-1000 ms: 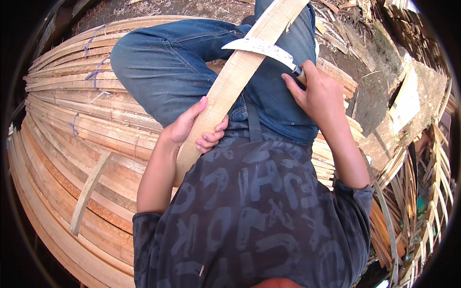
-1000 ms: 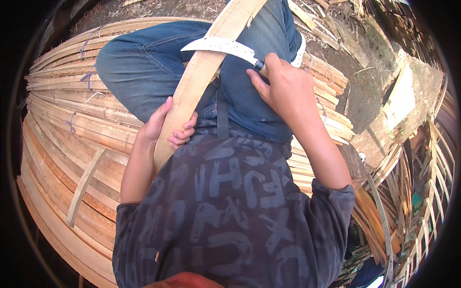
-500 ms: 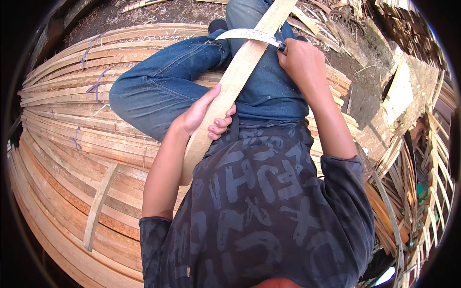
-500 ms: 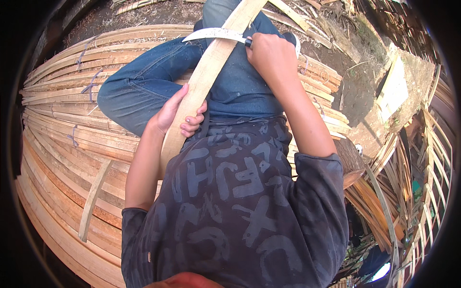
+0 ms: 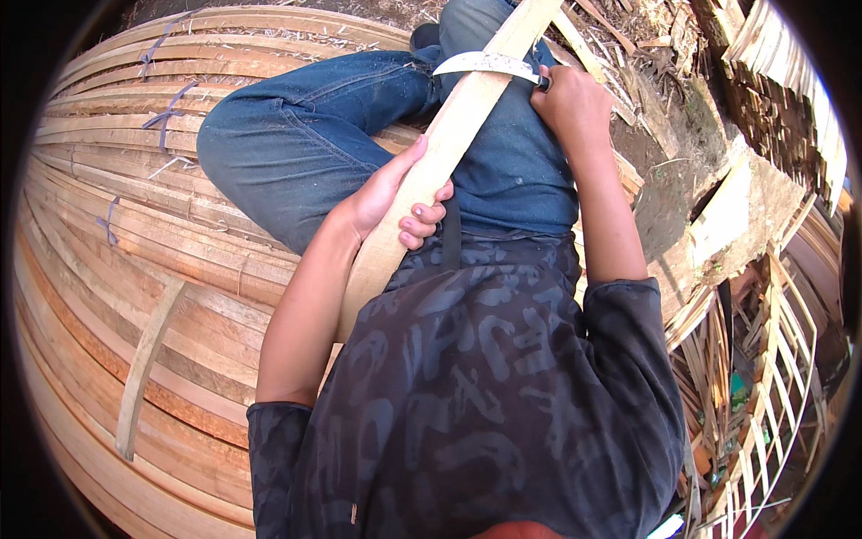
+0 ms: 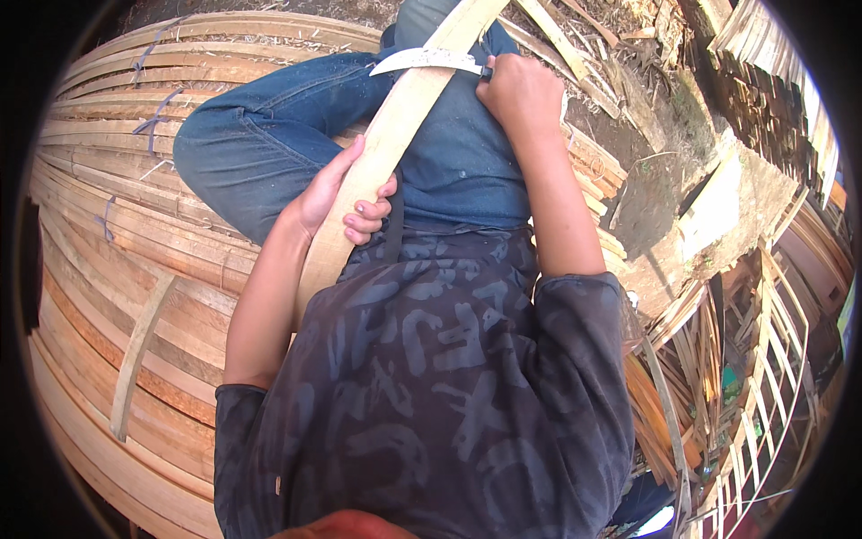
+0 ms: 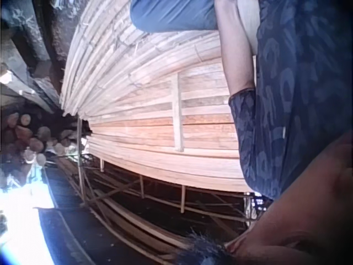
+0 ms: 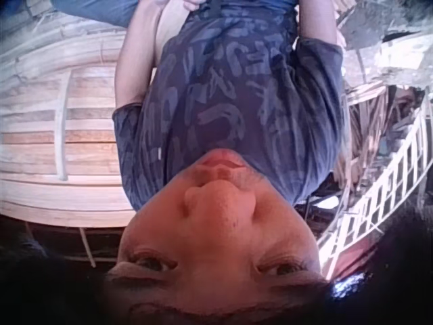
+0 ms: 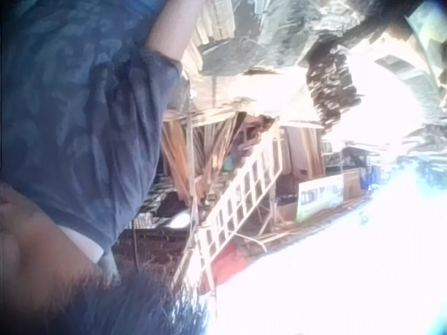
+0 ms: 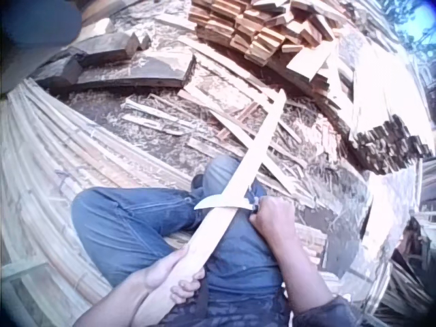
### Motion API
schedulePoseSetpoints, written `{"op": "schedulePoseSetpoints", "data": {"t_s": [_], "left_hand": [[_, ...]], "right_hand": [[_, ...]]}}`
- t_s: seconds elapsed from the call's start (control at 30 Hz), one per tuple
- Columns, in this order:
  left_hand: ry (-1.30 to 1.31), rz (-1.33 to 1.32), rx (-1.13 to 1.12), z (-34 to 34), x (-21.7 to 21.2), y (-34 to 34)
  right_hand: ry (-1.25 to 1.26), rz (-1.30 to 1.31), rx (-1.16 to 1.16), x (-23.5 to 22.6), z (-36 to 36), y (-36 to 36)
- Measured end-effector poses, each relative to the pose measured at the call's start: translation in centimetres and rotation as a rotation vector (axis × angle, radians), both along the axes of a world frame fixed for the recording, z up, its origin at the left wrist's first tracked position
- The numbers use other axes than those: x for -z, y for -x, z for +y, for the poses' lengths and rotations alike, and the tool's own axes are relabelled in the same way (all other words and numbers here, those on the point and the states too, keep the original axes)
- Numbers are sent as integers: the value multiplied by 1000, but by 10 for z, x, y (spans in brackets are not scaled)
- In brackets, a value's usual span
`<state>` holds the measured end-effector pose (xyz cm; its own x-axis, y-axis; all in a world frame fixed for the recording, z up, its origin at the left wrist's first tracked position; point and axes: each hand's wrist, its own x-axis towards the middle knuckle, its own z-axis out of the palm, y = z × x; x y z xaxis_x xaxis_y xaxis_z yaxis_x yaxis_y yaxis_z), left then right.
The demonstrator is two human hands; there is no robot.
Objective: The person sits cross-legged on the ground and uses a curved knife to shave thin strips from a long wooden plank. They hold the plank with their left hand and repeatedly draw the knife along its length to remove the outer layer, creating wood shavings.
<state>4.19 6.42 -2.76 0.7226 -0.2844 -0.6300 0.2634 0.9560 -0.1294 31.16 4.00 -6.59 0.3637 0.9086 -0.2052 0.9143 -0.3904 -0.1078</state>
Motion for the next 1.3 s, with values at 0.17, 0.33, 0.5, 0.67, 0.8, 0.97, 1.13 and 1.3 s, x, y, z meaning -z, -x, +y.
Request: {"op": "schedulePoseSetpoints", "data": {"t_s": [0.17, 0.33, 0.5, 0.67, 0.8, 0.97, 1.13, 1.3], "left_hand": [[7, -39, 32, -9, -5, 1], [42, -104, -24, -12, 4, 8], [-4, -89, 46, -8, 4, -10], [-173, 37, 159, -12, -15, -18], [-194, 67, 164, -14, -18, -22], [-220, 148, 183, -16, -23, -25], [-247, 141, 172, -19, -25, -25], [-226, 88, 179, -19, -25, -21]], "right_hand": [[223, -42, 673, 17, -34, -121], [134, -264, 673, -3, -132, -260], [70, -66, 680, -43, -103, -126], [-70, 19, 253, -28, -61, -23], [-71, 23, 101, -21, -50, -9], [-120, -53, 86, -4, -39, -29], [-49, -75, 210, 22, -20, -75], [192, -56, 707, 35, -62, -190]]}}
